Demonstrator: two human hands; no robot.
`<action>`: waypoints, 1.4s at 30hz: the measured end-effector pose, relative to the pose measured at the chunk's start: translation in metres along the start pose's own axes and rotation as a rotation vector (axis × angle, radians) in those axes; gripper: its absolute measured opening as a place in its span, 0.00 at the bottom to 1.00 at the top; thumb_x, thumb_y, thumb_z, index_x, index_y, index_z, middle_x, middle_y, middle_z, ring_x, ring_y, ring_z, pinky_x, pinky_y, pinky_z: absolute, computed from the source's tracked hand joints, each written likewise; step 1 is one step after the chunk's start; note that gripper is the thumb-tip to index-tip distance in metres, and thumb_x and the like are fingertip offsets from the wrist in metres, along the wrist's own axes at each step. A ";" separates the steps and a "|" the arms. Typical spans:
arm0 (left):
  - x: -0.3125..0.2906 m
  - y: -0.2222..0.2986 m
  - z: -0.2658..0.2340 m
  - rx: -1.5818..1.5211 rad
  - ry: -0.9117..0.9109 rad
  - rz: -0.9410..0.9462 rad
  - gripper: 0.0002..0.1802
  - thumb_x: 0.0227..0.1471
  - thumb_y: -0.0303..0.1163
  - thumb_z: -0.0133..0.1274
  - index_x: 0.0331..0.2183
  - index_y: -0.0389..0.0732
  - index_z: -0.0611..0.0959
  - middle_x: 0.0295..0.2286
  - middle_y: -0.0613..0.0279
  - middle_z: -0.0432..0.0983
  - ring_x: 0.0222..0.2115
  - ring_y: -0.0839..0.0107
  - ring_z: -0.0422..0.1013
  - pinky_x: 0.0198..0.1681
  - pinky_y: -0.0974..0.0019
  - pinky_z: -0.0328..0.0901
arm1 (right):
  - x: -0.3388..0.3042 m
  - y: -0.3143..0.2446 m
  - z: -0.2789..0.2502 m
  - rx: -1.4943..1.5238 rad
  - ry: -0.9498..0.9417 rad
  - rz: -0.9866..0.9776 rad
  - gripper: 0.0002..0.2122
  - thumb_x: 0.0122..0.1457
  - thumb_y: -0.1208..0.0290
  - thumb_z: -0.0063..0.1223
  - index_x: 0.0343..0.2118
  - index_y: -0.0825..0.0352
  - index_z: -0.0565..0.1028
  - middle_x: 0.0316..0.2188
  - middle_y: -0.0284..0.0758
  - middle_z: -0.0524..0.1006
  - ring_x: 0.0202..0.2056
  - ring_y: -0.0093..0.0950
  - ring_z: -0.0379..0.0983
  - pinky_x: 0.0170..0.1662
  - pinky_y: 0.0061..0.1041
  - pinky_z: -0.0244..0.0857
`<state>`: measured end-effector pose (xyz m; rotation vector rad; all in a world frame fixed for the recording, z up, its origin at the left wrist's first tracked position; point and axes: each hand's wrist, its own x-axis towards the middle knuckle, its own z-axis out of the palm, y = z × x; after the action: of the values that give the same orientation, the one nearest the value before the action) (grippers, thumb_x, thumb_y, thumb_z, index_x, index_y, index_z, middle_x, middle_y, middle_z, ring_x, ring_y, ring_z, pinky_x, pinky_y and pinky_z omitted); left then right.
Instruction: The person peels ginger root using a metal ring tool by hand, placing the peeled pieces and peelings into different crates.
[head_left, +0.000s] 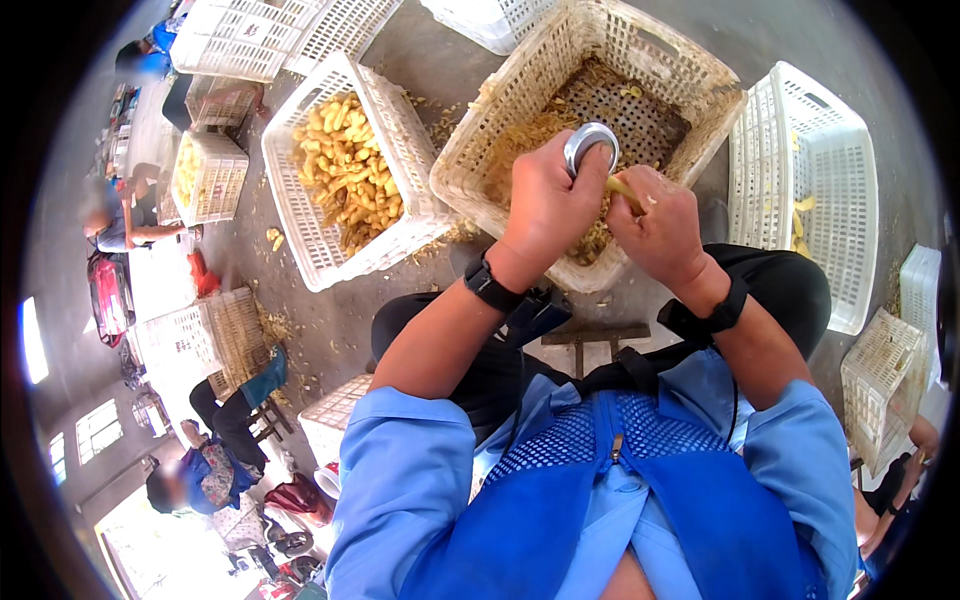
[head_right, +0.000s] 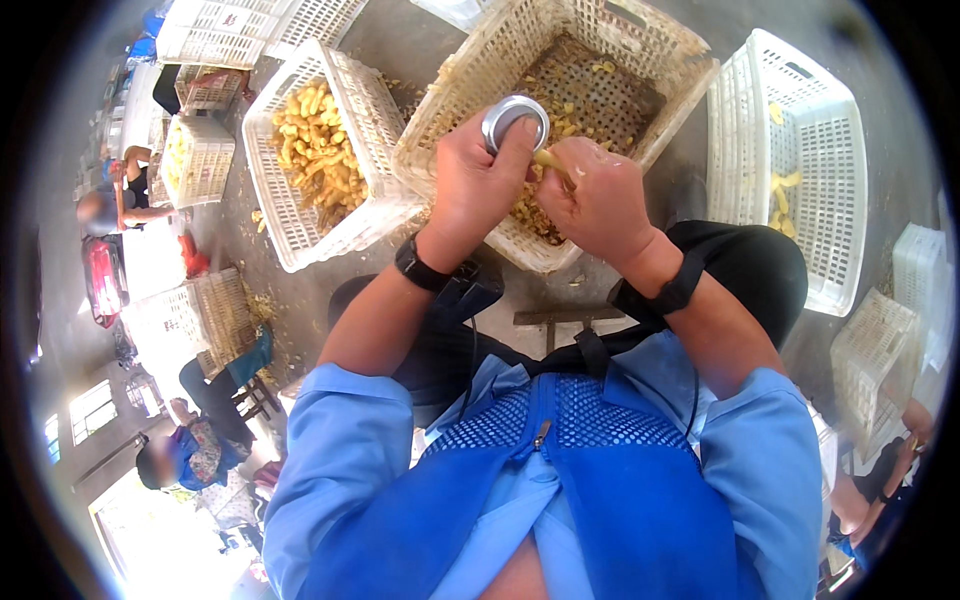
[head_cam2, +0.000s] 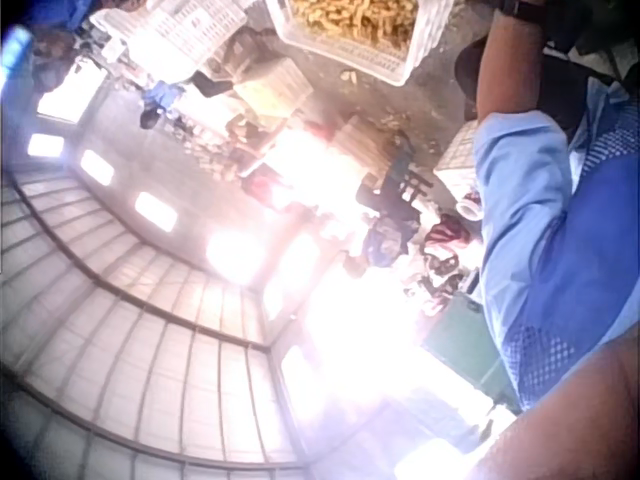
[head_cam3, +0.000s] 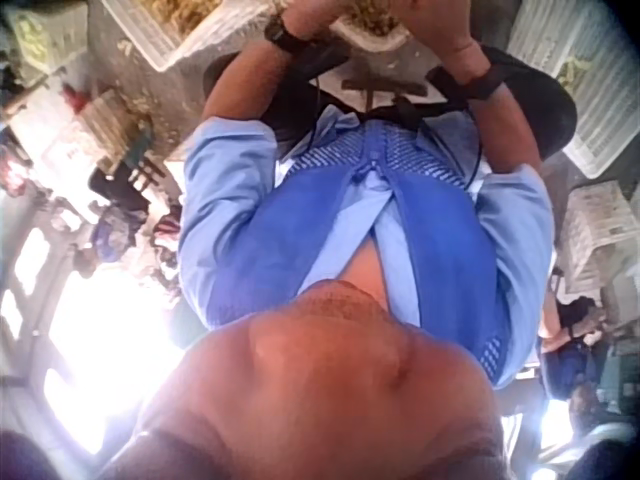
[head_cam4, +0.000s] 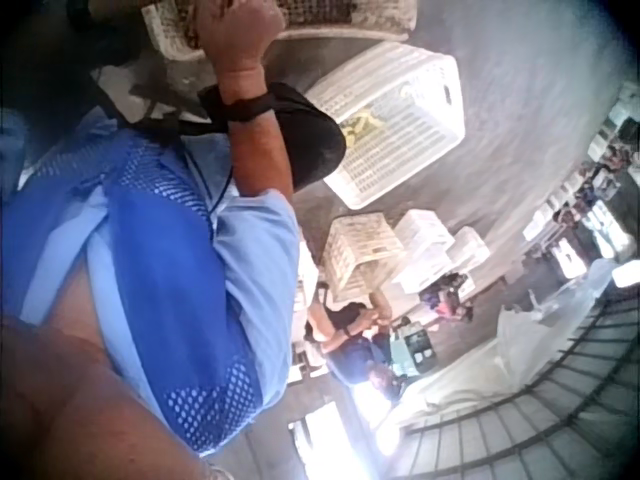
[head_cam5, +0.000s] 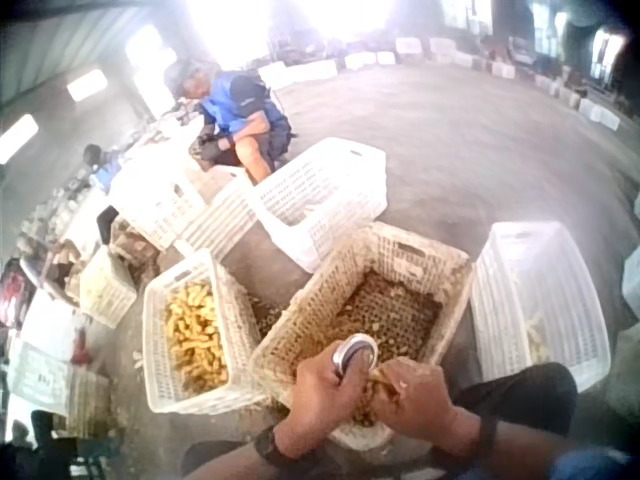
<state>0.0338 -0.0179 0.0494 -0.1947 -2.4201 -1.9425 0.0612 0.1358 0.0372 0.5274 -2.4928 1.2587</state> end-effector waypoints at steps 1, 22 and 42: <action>0.000 -0.003 0.000 0.040 0.006 0.014 0.08 0.55 0.30 0.57 0.29 0.34 0.81 0.20 0.51 0.76 0.20 0.61 0.75 0.24 0.61 0.67 | -0.001 0.002 0.002 -0.016 -0.011 0.006 0.04 0.51 0.76 0.53 0.30 0.65 0.75 0.25 0.42 0.74 0.27 0.44 0.73 0.29 0.38 0.67; 0.019 0.002 -0.005 -0.364 -0.111 0.004 0.12 0.59 0.35 0.58 0.38 0.35 0.83 0.31 0.69 0.79 0.32 0.83 0.70 0.35 0.74 0.67 | 0.021 0.006 -0.031 0.184 -0.127 0.274 0.13 0.58 0.70 0.56 0.43 0.70 0.73 0.32 0.43 0.78 0.32 0.31 0.76 0.38 0.30 0.68; 0.006 0.011 -0.004 -0.101 -0.157 0.166 0.07 0.54 0.31 0.59 0.32 0.37 0.82 0.24 0.61 0.74 0.25 0.73 0.69 0.29 0.69 0.64 | 0.023 0.019 -0.053 1.092 -0.267 0.812 0.09 0.62 0.70 0.54 0.42 0.67 0.73 0.25 0.26 0.73 0.18 0.09 0.60 0.19 0.12 0.48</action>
<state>0.0287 -0.0194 0.0616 -0.5524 -2.3094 -2.0460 0.0377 0.1850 0.0639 -0.2048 -2.0064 3.0340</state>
